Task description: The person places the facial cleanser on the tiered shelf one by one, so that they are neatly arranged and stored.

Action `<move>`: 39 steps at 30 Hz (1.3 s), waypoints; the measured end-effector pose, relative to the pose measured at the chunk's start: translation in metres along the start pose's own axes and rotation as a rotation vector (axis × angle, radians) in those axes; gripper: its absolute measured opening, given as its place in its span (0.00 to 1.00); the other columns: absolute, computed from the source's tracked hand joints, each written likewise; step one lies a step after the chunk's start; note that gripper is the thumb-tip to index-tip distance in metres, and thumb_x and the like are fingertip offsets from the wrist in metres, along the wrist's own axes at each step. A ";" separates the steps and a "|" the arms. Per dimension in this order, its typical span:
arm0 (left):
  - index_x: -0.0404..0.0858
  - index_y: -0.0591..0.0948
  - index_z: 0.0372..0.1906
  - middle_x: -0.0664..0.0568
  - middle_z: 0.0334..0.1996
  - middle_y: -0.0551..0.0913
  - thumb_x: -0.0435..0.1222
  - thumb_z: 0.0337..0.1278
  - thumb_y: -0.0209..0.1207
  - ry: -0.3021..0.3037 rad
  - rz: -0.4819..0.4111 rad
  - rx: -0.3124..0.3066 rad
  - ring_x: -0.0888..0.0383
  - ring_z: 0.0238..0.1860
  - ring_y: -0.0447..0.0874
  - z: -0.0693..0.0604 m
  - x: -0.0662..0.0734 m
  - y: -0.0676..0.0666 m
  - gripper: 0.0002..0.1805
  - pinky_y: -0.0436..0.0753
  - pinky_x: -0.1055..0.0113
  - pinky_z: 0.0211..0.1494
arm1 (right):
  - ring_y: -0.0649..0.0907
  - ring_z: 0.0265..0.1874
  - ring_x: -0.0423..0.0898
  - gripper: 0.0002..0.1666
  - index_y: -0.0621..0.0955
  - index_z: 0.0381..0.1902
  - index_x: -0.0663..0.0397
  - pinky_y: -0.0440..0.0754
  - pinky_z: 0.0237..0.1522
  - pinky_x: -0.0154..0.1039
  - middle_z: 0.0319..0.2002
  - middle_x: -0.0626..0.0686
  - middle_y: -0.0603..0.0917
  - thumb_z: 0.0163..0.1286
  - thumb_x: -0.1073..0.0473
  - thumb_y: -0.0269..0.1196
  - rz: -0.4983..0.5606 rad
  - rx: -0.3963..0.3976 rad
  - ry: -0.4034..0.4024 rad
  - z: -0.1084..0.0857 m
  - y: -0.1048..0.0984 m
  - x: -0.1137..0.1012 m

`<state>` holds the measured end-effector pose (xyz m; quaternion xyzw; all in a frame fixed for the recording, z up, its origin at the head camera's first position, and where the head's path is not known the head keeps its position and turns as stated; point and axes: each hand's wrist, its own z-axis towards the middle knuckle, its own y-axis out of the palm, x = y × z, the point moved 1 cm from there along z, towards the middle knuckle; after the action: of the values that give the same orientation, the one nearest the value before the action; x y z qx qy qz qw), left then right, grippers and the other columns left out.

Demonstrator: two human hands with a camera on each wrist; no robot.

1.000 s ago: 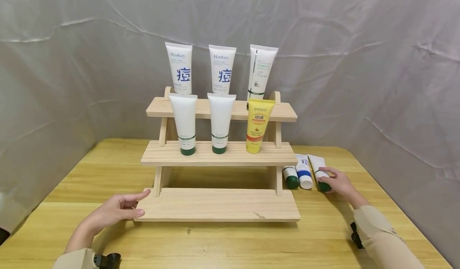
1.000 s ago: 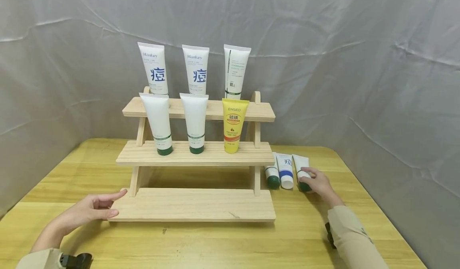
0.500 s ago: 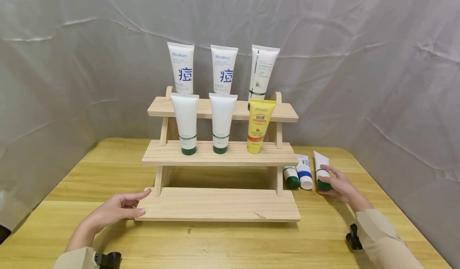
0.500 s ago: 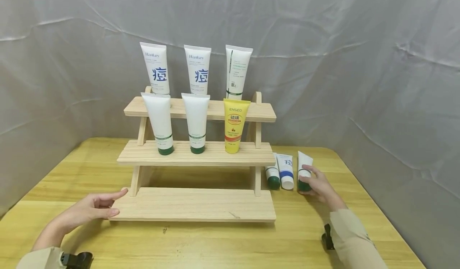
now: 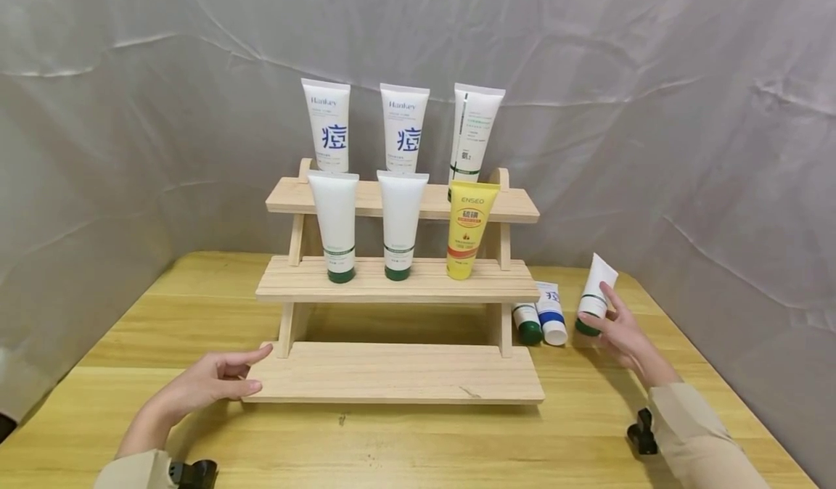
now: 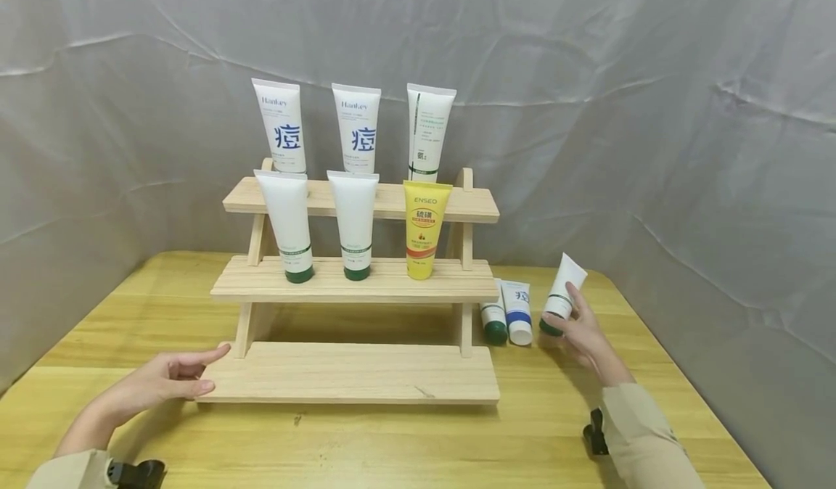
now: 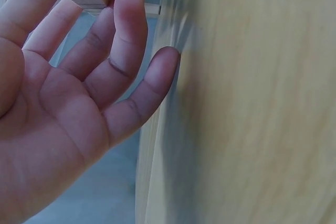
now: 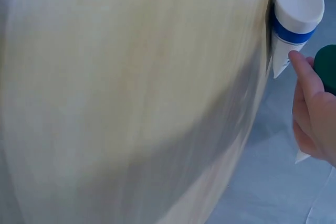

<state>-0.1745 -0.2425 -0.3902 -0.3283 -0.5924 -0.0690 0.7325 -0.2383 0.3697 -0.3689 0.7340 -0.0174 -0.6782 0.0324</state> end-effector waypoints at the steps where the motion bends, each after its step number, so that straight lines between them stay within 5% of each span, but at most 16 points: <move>1: 0.19 0.56 0.60 0.57 0.24 0.76 0.29 0.58 0.53 -0.001 0.000 -0.006 0.67 0.26 0.69 0.000 0.000 0.000 0.30 0.71 0.69 0.28 | 0.75 0.35 0.40 0.54 0.35 0.69 0.37 0.75 0.43 0.44 0.57 0.72 0.46 0.62 0.72 0.55 0.016 -0.001 -0.010 -0.001 0.000 0.000; 6: 0.19 0.55 0.59 0.57 0.23 0.76 0.29 0.58 0.53 0.000 -0.004 -0.018 0.67 0.25 0.69 0.000 0.000 0.000 0.30 0.70 0.68 0.27 | 0.76 0.33 0.41 0.46 0.52 0.64 0.32 0.77 0.32 0.35 0.46 0.62 0.56 0.58 0.76 0.57 0.049 0.023 -0.074 -0.002 0.000 0.002; 12: 0.18 0.56 0.59 0.60 0.20 0.71 0.29 0.57 0.54 0.003 0.001 -0.007 0.68 0.23 0.67 0.000 0.000 0.000 0.29 0.67 0.65 0.22 | 0.71 0.27 0.37 0.41 0.59 0.58 0.32 0.65 0.18 0.26 0.44 0.57 0.60 0.56 0.74 0.60 -0.015 0.067 -0.162 -0.005 0.003 0.002; 17: 0.19 0.57 0.59 0.61 0.20 0.70 0.30 0.57 0.54 -0.010 0.011 -0.005 0.68 0.23 0.67 0.001 0.001 0.000 0.30 0.67 0.66 0.23 | 0.73 0.31 0.36 0.37 0.65 0.56 0.37 0.70 0.22 0.25 0.46 0.50 0.62 0.54 0.71 0.64 0.008 0.091 -0.315 -0.006 0.005 0.007; 22: 0.18 0.56 0.59 0.61 0.20 0.72 0.30 0.57 0.54 -0.004 0.011 -0.012 0.68 0.24 0.67 0.001 0.001 0.000 0.30 0.68 0.66 0.24 | 0.80 0.33 0.40 0.21 0.69 0.55 0.47 0.78 0.31 0.32 0.46 0.52 0.64 0.65 0.67 0.54 0.117 0.058 -0.457 -0.012 0.012 0.000; 27: 0.17 0.56 0.58 0.62 0.19 0.70 0.29 0.57 0.54 0.010 0.009 -0.015 0.68 0.23 0.67 0.001 0.001 0.000 0.29 0.67 0.65 0.22 | 0.81 0.34 0.44 0.18 0.70 0.54 0.49 0.78 0.30 0.32 0.45 0.54 0.66 0.70 0.68 0.43 0.199 0.018 -0.466 -0.022 0.024 -0.011; 39: 0.18 0.56 0.59 0.56 0.25 0.78 0.30 0.58 0.53 -0.003 0.018 -0.013 0.67 0.26 0.70 0.000 0.000 -0.001 0.30 0.70 0.69 0.28 | 0.78 0.34 0.42 0.21 0.72 0.51 0.51 0.77 0.27 0.31 0.38 0.52 0.75 0.64 0.75 0.50 0.228 -0.008 -0.490 -0.037 0.046 -0.022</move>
<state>-0.1749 -0.2437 -0.3896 -0.3384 -0.5902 -0.0658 0.7300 -0.2019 0.3260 -0.3412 0.5413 -0.1047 -0.8275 0.1065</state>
